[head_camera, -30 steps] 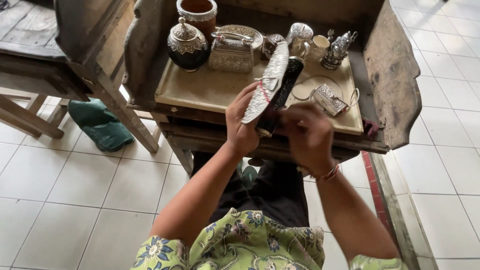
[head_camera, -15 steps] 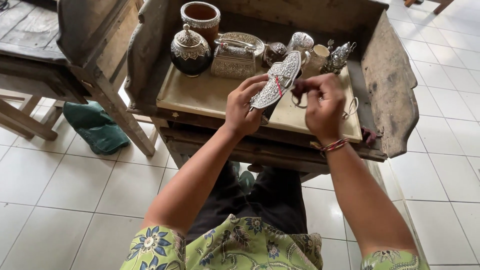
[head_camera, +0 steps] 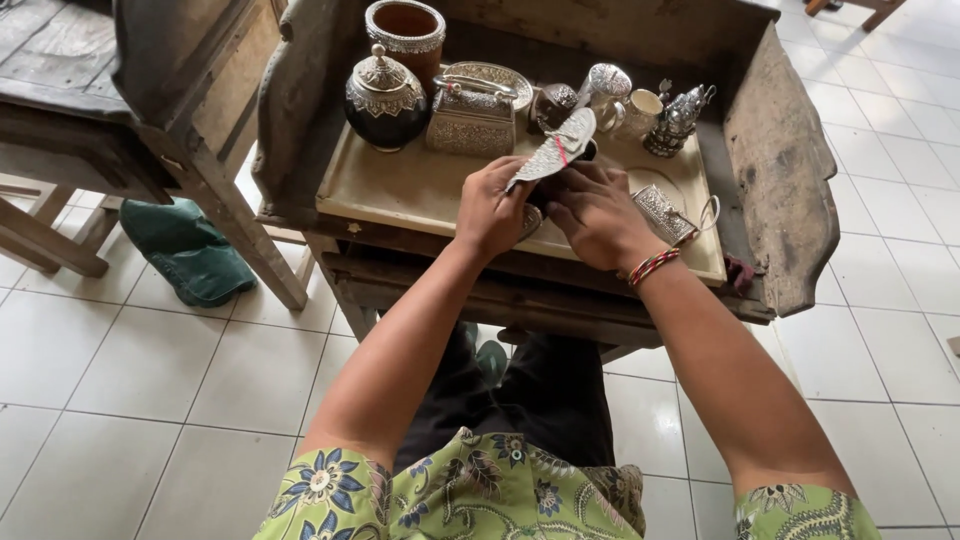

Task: Polishing an ornate silver clutch bag using a cloth and a small brush in a workshop.

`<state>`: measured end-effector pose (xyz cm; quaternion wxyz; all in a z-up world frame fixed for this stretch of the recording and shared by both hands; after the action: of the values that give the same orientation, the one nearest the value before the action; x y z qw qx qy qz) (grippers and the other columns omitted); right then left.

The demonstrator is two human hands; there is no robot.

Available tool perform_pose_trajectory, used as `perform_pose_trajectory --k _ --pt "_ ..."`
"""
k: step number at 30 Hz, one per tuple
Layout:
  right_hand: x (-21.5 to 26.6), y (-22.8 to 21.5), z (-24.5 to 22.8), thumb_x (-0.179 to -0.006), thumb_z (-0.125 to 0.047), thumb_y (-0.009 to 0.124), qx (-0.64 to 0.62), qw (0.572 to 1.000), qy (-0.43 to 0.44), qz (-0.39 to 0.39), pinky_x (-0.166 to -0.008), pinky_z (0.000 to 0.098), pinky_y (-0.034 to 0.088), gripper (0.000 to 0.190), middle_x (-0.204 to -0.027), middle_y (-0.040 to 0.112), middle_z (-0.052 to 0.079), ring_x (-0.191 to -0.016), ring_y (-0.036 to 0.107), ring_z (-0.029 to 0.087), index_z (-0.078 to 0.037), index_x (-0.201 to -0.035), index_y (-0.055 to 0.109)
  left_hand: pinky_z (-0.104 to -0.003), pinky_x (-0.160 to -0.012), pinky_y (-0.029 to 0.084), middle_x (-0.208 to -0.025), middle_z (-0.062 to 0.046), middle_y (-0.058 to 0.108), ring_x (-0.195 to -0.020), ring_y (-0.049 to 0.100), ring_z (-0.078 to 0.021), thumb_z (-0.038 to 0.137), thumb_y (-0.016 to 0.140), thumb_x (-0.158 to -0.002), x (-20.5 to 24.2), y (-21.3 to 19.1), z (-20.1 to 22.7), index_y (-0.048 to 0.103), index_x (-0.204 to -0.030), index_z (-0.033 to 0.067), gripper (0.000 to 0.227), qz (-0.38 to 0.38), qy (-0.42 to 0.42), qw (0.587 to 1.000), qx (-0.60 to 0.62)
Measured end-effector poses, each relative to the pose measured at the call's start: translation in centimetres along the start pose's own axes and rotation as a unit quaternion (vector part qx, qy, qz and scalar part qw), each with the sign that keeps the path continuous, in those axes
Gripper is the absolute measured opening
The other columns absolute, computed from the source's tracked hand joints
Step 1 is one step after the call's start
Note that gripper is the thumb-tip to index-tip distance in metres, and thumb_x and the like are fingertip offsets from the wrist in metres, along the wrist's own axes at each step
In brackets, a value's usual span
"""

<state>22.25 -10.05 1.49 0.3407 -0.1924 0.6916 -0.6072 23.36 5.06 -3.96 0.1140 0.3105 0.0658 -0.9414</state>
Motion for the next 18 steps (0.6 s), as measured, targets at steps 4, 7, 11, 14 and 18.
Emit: perform_pose_trajectory --k 4,7,11,14,18 --pt "-1.5 0.8 0.9 -0.105 -0.022 0.036 -0.043 0.994 -0.073 -0.067 -0.101 0.0543 0.040 0.040 -0.111 0.074 0.019 -0.127 0.054 0.042 -0.004 -0.109 0.072 -0.043 -0.093 0.056 -0.112 0.001 0.075 -0.107 0.070 -0.0304 0.032 0.061 -0.089 0.0 0.5 0.4 0.079 -0.106 0.0210 0.028 -0.030 -0.042 0.998 -0.026" --pt "-2.5 3.5 3.4 -0.105 -0.034 0.037 -0.083 0.985 0.039 -0.149 -0.111 0.0519 0.040 0.044 -0.130 0.068 0.016 -0.134 0.050 0.040 -0.009 -0.113 0.073 -0.043 -0.092 0.055 -0.109 0.003 0.075 -0.107 0.070 -0.0291 0.033 0.061 -0.087 -0.2 0.6 0.1 0.079 -0.101 0.0210 0.026 -0.040 -0.083 0.995 -0.025" --pt "-3.0 4.5 4.0 -0.094 -0.038 0.050 -0.043 0.985 0.061 -0.154 -0.110 0.0532 0.044 0.045 -0.125 0.070 0.020 -0.127 0.057 0.042 -0.006 -0.112 0.075 -0.043 -0.090 0.055 -0.106 0.000 0.076 -0.104 0.071 -0.0295 0.030 0.057 -0.089 -0.1 0.7 0.5 0.079 -0.099 0.0200 0.026 -0.040 -0.121 0.992 -0.018" --pt "-2.9 3.9 3.1 -0.090 -0.040 0.050 0.045 0.988 0.050 -0.142 -0.107 0.0538 0.045 0.046 -0.118 0.072 0.020 -0.124 0.060 0.042 -0.006 -0.105 0.077 -0.044 -0.091 0.055 -0.108 0.001 0.075 -0.106 0.070 -0.0284 0.032 0.056 -0.089 0.0 0.7 1.1 0.078 -0.100 0.0205 0.027 -0.044 -0.152 0.987 -0.009" --pt "-2.5 3.3 1.8 -0.089 -0.033 0.048 0.098 0.991 -0.011 -0.094 -0.098 0.0486 0.052 0.040 -0.102 0.075 0.019 -0.113 0.066 0.037 -0.004 -0.091 0.076 -0.048 -0.089 0.054 -0.113 0.000 0.073 -0.107 0.068 -0.0340 0.033 0.055 -0.090 0.2 0.7 1.5 0.076 -0.100 0.0174 0.028 -0.063 -0.152 0.986 -0.025"
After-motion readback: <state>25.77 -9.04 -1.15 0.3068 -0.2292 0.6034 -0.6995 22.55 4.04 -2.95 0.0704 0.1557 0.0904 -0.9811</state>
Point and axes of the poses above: each hand's wrist, its own x-axis away from the middle knuckle, its own y-axis out of the palm, z = x × y, the point moved 6 cm from there along -x, towards the middle knuckle
